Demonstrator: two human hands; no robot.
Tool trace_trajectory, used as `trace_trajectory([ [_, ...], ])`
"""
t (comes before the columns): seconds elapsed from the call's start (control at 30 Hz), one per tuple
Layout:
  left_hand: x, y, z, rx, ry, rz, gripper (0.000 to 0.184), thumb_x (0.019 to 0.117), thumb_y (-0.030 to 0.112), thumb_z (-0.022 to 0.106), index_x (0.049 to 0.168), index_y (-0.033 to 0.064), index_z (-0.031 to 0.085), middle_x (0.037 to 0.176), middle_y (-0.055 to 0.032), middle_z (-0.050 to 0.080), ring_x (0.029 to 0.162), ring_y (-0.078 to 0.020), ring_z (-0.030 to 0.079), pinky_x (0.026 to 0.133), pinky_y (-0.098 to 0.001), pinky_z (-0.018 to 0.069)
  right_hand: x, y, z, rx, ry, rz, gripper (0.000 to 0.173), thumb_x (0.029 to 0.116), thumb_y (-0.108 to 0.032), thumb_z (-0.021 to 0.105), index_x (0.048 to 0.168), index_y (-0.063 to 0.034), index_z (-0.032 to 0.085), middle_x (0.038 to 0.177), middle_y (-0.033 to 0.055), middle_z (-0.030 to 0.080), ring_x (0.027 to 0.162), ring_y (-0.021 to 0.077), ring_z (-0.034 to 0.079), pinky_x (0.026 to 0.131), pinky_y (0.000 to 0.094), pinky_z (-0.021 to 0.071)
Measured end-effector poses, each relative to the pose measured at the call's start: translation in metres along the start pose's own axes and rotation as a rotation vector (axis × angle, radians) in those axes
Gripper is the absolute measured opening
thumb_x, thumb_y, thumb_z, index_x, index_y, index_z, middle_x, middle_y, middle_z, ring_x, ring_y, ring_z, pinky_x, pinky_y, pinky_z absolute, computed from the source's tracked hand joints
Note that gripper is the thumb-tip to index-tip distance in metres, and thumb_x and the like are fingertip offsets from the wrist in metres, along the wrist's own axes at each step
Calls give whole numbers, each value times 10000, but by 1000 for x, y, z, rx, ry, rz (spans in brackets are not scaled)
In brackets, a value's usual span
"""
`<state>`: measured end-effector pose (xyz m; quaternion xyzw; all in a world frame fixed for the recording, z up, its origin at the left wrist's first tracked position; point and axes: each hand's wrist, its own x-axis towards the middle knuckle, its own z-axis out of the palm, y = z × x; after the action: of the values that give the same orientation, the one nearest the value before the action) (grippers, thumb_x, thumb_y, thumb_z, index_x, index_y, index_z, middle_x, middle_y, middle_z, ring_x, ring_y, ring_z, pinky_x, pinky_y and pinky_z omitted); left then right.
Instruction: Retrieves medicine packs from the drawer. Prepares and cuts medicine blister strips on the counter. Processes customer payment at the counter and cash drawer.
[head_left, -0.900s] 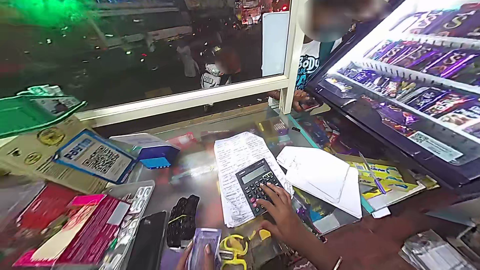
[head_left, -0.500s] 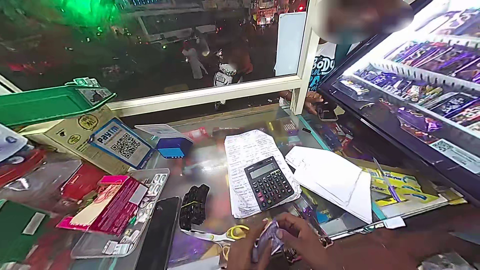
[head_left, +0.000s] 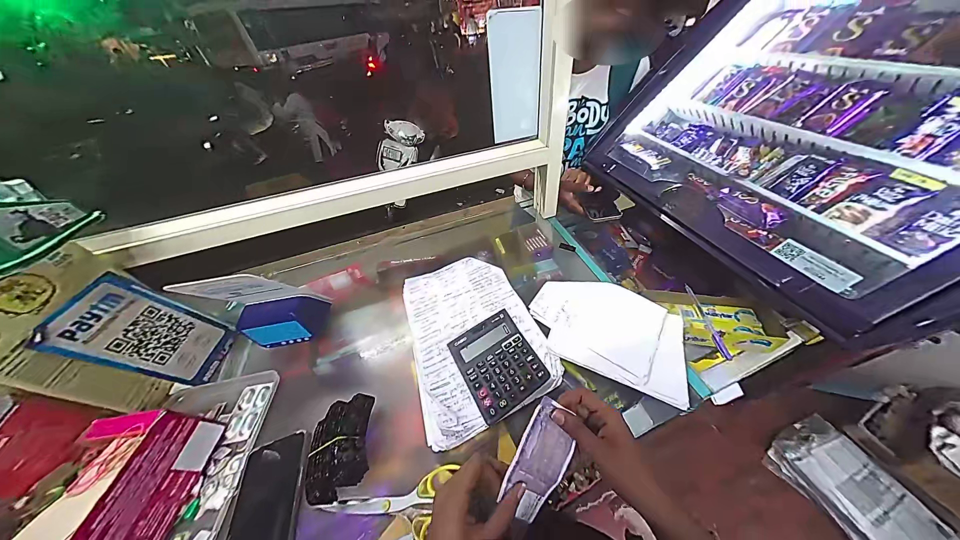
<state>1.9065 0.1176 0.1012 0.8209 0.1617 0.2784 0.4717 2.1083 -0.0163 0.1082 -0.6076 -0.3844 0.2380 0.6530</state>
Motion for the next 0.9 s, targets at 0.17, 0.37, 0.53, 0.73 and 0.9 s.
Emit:
trace_trajectory([
  [0.17,-4,-3,-8,-42,-72,-162,339,882,187,790,1069,-39,620,831,-42,697,734,-74,673,719,-288,587,9,-7,-11,123,10,26,127,960,-98,681,1075,-48,659,825,-40,717,679,28,664,598,210,562],
  [0.37,-6,-18,-14,28,-57,-93,267,946,220,727,983,-44,718,837,-115,698,719,-136,642,712,-345,557,19,-28,-34,-432,363,-553,363,972,-289,683,1271,-88,636,1281,66,685,1161,104,644,965,269,548],
  [0.53,-3,-21,-13,-137,-85,-69,242,946,178,728,925,-58,677,1066,-152,699,883,-106,674,788,-290,582,21,-39,-32,-389,136,-442,704,964,-503,653,1461,-18,536,1541,184,490,1419,261,495,1147,430,468],
  [0.73,2,-15,-13,-227,-129,-1,237,955,151,703,867,-60,641,1453,-258,521,1188,-190,640,959,-335,563,37,2,-47,-737,362,-189,865,892,-566,696,1520,-17,465,1631,256,307,1484,396,366,1158,555,392],
  [0.9,1,-16,-10,-255,-145,-18,237,966,150,678,856,-44,600,1514,-249,463,1159,-166,645,949,-333,555,25,9,-51,-747,323,-116,849,897,-563,686,1536,-53,454,1645,231,294,1490,399,351,1141,586,392],
])
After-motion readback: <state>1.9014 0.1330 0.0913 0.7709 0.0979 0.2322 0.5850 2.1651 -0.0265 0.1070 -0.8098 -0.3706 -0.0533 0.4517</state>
